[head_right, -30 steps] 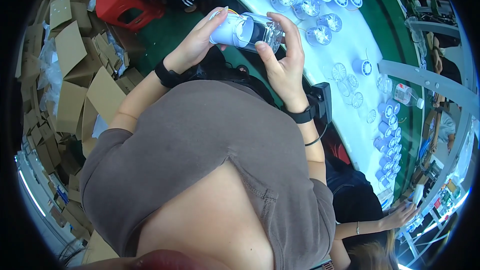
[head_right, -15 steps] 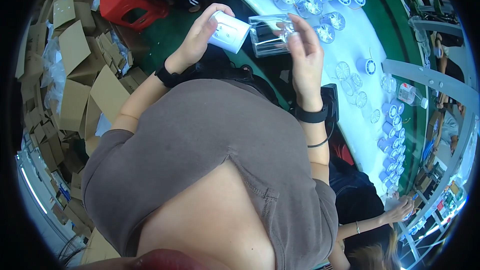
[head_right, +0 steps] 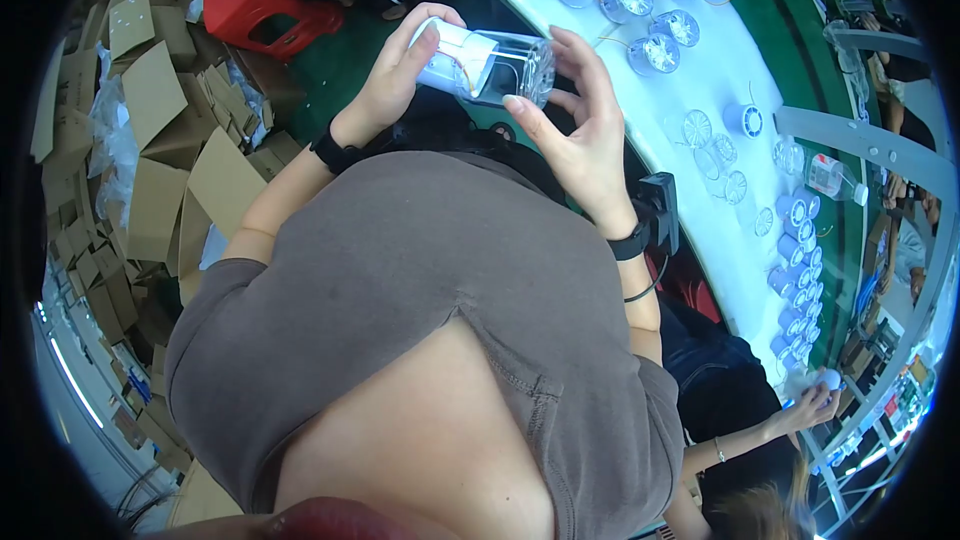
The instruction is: The person takes a plastic cup and a motor from the table, fits the motor into the cup by hand, and sets the assembled unit back onto the table, repeating the process.
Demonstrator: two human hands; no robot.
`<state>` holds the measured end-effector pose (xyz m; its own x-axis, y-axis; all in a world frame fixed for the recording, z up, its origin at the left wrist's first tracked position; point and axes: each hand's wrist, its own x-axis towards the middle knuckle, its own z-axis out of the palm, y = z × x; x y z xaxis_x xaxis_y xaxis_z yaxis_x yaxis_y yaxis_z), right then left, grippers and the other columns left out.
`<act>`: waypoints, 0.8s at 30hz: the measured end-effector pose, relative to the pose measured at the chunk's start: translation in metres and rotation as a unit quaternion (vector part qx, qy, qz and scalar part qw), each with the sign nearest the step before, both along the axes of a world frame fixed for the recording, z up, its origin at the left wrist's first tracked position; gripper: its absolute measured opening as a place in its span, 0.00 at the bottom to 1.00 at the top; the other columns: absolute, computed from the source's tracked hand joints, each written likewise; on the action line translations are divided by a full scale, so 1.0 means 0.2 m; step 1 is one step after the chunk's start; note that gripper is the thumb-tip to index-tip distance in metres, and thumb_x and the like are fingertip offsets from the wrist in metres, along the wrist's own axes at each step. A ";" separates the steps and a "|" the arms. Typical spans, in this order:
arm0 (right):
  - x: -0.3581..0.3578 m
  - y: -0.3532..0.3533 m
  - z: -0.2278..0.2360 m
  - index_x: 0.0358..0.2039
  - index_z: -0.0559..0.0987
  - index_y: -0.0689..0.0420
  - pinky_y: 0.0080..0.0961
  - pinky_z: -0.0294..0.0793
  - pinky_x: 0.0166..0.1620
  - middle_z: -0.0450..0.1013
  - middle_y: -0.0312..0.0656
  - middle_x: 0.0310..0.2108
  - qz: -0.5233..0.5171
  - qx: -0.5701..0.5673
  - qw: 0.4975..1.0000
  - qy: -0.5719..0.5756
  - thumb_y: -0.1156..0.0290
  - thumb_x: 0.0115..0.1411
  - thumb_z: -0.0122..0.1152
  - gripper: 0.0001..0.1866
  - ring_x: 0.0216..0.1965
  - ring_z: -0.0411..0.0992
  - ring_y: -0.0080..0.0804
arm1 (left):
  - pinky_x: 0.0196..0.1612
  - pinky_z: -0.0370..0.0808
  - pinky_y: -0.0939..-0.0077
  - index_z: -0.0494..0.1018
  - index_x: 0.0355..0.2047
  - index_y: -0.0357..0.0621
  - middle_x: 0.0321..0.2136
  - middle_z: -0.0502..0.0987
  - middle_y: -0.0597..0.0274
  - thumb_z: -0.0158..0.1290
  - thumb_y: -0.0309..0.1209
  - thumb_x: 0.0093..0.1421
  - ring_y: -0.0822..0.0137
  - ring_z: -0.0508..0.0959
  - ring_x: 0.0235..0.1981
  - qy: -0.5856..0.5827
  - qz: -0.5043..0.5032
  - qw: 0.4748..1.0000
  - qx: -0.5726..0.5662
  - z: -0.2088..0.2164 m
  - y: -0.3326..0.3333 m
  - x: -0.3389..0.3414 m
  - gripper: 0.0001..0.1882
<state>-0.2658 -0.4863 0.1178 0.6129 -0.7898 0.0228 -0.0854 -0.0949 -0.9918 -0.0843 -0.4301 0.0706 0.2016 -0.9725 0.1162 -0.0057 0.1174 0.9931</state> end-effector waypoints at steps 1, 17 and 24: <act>0.00 0.00 0.00 0.50 0.58 0.62 0.24 0.65 0.44 0.58 0.48 0.46 0.000 0.000 1.000 0.000 0.76 0.45 0.59 0.31 0.45 0.62 0.33 | 0.27 0.63 0.87 0.62 0.35 0.42 0.27 0.66 0.65 0.37 0.44 0.58 0.79 0.65 0.27 0.002 0.002 1.000 -0.013 0.00 0.00 0.00 0.17; 0.02 0.01 -0.06 0.45 0.66 0.59 0.16 0.69 0.32 0.67 0.43 0.32 0.033 -0.030 0.993 0.110 0.65 0.52 0.53 0.20 0.32 0.68 0.24 | 0.36 0.66 0.84 0.61 0.39 0.42 0.32 0.67 0.60 0.26 0.44 0.61 0.75 0.69 0.35 0.014 -0.022 0.997 0.070 0.03 0.06 -0.04 0.21; 0.04 0.03 -0.06 0.46 0.65 0.60 0.15 0.67 0.30 0.65 0.45 0.38 0.054 0.062 0.992 0.091 0.67 0.55 0.46 0.18 0.32 0.64 0.22 | 0.41 0.66 0.83 0.61 0.42 0.43 0.34 0.67 0.59 0.25 0.46 0.60 0.73 0.69 0.38 0.035 -0.044 0.993 0.104 0.06 0.06 -0.07 0.23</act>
<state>-0.2587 -0.4812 0.1056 0.6787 -0.7095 -0.1896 -0.2610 0.0083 -0.9653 -0.0984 -0.4178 0.0821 0.1151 -0.9883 -0.1002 0.0650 -0.0931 0.9935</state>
